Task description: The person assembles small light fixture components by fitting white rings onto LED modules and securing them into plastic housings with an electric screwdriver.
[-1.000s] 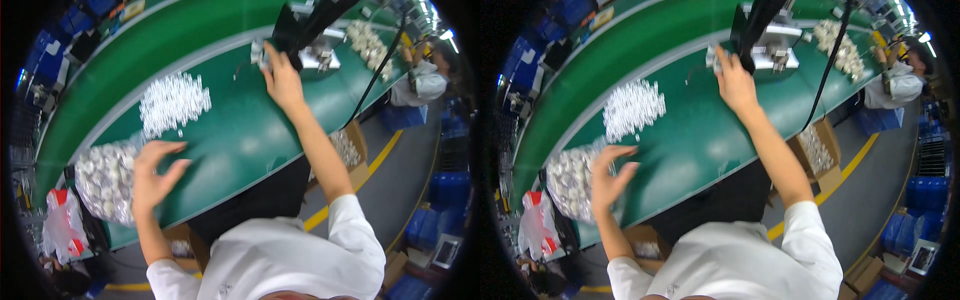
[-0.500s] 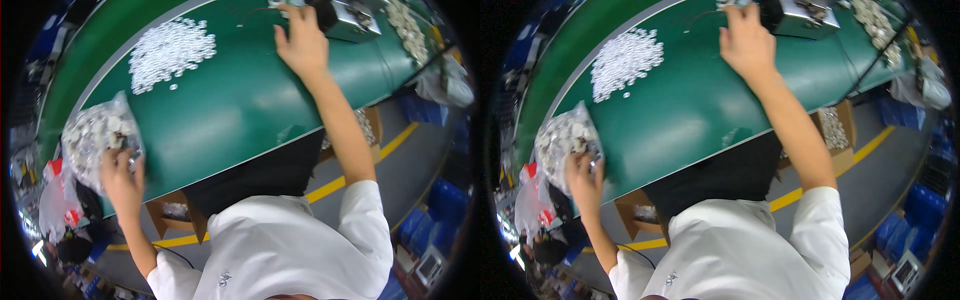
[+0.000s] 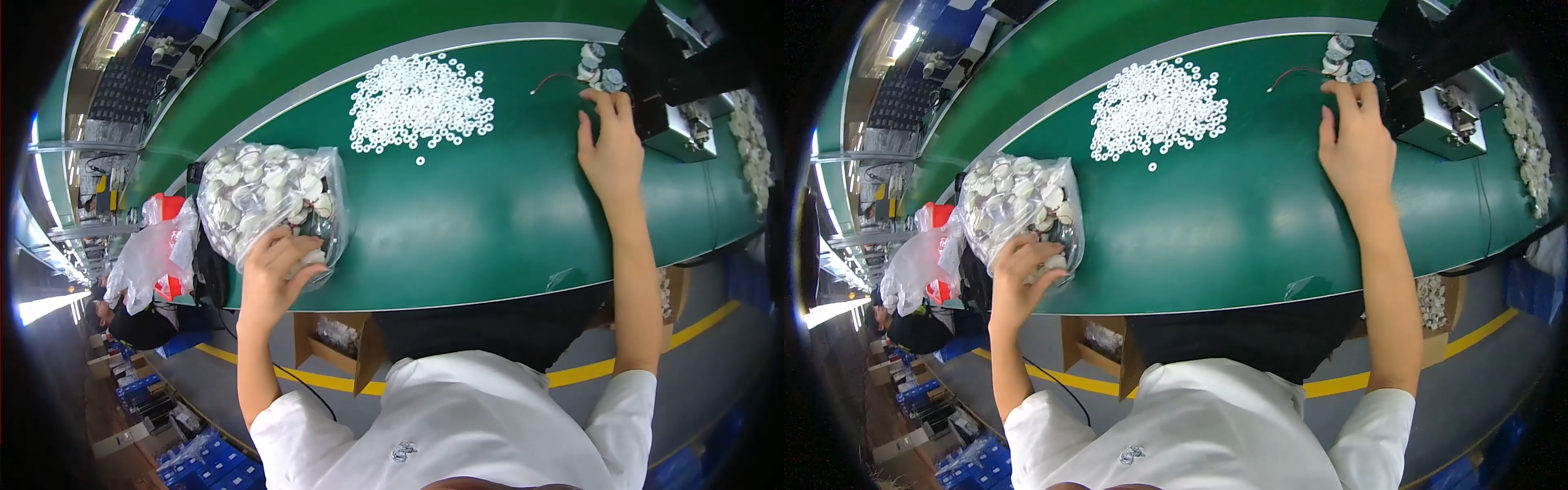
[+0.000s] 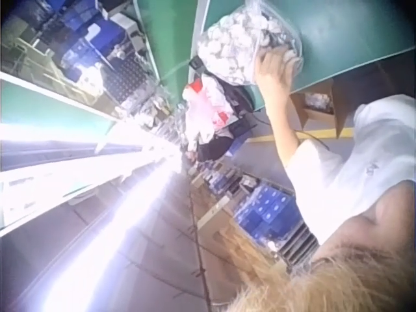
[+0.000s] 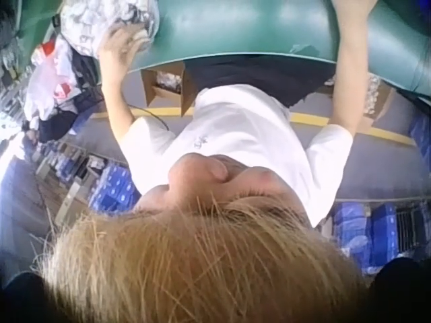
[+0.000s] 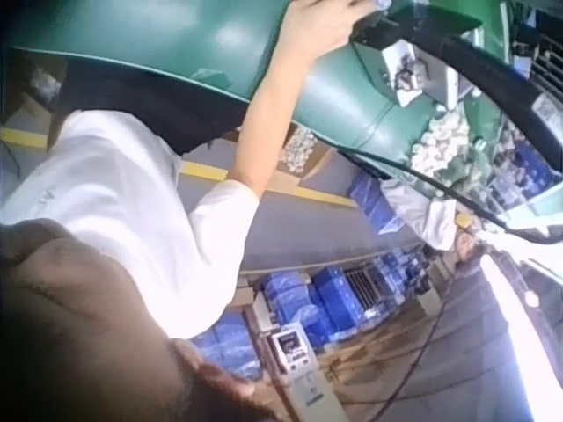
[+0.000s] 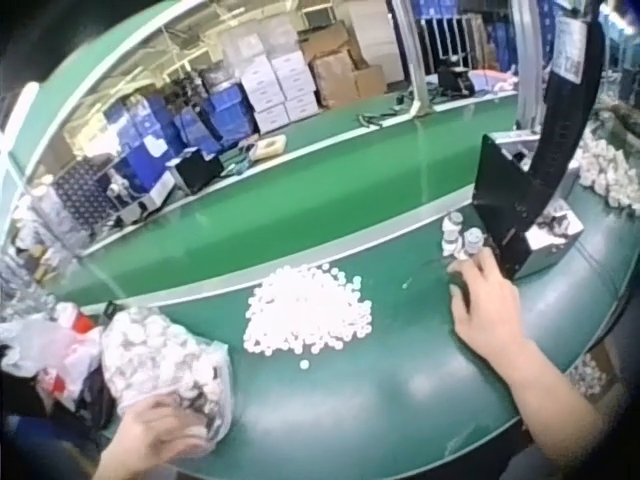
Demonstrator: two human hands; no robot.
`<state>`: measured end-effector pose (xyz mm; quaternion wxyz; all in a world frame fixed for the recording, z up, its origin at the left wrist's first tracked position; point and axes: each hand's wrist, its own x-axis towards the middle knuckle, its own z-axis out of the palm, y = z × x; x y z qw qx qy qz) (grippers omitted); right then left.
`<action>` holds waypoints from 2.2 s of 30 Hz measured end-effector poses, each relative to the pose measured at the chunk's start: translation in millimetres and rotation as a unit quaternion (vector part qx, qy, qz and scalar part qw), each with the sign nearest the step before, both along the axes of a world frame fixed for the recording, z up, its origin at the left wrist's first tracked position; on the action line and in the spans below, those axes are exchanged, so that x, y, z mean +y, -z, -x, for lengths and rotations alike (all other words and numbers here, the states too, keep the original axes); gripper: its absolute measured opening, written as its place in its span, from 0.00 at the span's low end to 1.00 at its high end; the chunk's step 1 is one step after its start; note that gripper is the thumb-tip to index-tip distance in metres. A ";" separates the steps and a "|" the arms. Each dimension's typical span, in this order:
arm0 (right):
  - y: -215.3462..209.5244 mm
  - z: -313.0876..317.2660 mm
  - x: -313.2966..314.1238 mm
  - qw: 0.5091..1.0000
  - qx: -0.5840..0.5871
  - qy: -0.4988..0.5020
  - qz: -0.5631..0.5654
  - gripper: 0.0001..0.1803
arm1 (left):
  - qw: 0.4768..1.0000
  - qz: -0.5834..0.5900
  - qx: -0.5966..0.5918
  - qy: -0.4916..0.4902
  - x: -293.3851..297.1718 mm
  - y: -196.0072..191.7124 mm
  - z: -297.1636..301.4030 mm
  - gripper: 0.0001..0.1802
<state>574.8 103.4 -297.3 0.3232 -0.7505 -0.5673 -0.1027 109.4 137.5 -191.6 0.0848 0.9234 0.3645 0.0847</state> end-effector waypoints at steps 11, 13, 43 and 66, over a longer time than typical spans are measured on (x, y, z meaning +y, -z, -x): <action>-30.0 31.8 -8.9 0.978 0.145 -0.137 -0.057 0.15 | 0.945 -0.019 -0.252 0.206 19.7 -14.2 -151.4 0.26; -36.5 42.5 -19.8 0.900 0.317 -0.289 -0.072 0.21 | 0.924 0.004 -0.289 0.252 30.8 4.6 -196.7 0.26; -23.0 26.0 -35.0 0.921 0.324 -0.214 0.026 0.16 | 0.952 0.030 -0.281 0.118 81.7 81.6 -257.1 0.20; -28.9 4.6 16.2 0.880 0.413 -0.185 0.145 0.11 | 0.953 -0.050 -0.265 0.141 84.8 98.3 -260.9 0.44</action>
